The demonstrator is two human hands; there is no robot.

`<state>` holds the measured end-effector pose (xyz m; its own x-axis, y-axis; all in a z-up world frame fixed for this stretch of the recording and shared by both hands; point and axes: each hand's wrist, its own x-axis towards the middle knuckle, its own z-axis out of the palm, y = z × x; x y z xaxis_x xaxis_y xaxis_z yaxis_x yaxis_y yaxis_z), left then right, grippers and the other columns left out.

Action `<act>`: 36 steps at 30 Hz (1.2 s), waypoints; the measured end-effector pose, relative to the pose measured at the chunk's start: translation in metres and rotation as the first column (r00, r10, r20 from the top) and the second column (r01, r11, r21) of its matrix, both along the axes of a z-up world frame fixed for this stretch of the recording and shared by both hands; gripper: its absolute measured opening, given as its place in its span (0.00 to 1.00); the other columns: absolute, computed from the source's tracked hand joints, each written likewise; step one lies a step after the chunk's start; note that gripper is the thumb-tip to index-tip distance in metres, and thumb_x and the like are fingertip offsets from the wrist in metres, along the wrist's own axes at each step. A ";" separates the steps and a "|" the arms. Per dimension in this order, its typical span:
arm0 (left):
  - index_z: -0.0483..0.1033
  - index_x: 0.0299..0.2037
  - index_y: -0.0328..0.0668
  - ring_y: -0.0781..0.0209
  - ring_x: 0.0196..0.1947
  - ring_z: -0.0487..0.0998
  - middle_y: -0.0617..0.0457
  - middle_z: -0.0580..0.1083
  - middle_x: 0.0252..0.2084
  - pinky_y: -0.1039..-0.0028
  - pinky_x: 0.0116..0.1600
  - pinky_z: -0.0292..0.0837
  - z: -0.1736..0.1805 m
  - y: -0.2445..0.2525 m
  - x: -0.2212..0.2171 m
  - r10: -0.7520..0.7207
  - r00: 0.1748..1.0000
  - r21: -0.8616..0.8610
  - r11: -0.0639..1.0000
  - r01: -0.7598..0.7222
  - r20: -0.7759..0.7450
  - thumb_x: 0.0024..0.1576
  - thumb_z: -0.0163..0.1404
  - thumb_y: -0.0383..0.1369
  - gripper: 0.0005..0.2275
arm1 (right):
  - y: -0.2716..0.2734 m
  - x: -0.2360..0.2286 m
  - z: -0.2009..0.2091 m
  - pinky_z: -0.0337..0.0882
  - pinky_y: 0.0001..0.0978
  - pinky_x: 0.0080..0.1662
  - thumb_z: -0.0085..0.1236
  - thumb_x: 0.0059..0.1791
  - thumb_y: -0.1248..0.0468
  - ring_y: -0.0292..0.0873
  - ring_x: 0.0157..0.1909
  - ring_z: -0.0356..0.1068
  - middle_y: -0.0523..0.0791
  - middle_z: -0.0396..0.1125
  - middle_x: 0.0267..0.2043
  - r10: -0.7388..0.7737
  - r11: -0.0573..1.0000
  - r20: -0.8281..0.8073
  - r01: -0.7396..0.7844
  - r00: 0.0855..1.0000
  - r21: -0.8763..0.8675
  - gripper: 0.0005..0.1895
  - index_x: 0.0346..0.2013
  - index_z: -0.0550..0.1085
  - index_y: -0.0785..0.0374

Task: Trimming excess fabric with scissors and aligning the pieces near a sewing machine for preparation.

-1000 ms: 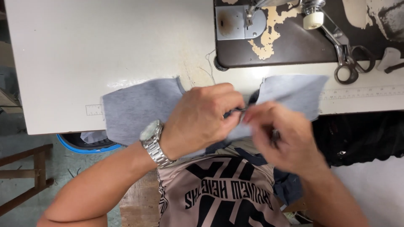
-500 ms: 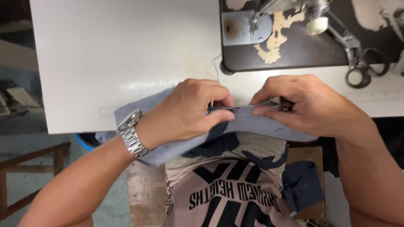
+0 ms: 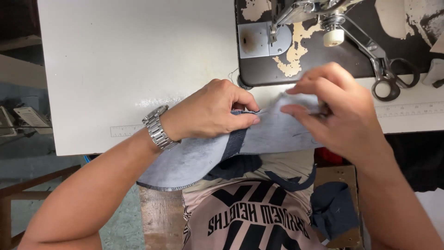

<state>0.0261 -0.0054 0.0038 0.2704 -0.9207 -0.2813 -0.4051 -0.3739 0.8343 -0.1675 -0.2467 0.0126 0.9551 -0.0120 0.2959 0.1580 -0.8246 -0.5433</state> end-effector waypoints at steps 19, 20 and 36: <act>0.97 0.39 0.49 0.65 0.31 0.83 0.60 0.90 0.33 0.68 0.38 0.76 0.005 -0.010 -0.025 -0.114 0.991 -0.156 0.980 0.124 0.070 0.63 0.68 0.39 0.07 | 0.047 -0.036 -0.003 0.64 0.20 0.30 0.64 0.63 0.65 0.28 0.26 0.60 0.49 0.84 0.58 0.203 0.806 -0.065 -0.129 0.977 0.578 0.05 0.44 0.80 0.63; 0.98 0.41 0.49 0.66 0.30 0.82 0.60 0.88 0.32 0.70 0.41 0.78 0.007 -0.008 -0.024 -0.121 0.990 -0.155 0.979 0.131 0.075 0.62 0.64 0.38 0.08 | 0.045 -0.038 -0.004 0.67 0.21 0.31 0.63 0.64 0.65 0.28 0.26 0.64 0.47 0.85 0.57 0.246 0.795 -0.029 -0.184 0.969 0.579 0.05 0.45 0.80 0.61; 0.91 0.49 0.56 0.63 0.29 0.76 0.61 0.77 0.31 0.76 0.31 0.72 0.033 -0.005 -0.012 -0.401 0.833 0.157 0.916 0.370 0.381 0.71 0.72 0.50 0.12 | -0.006 0.017 0.001 0.92 0.42 0.54 0.74 0.54 0.37 0.47 0.53 0.90 0.46 0.88 0.59 0.370 0.929 -0.306 -0.350 0.877 0.121 0.37 0.67 0.86 0.62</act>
<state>0.0140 -0.0107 0.0367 0.0009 -0.9547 -0.2976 -0.8194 -0.1713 0.5470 -0.1502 -0.2527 0.0134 0.9392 0.3430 -0.0143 0.2484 -0.7078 -0.6613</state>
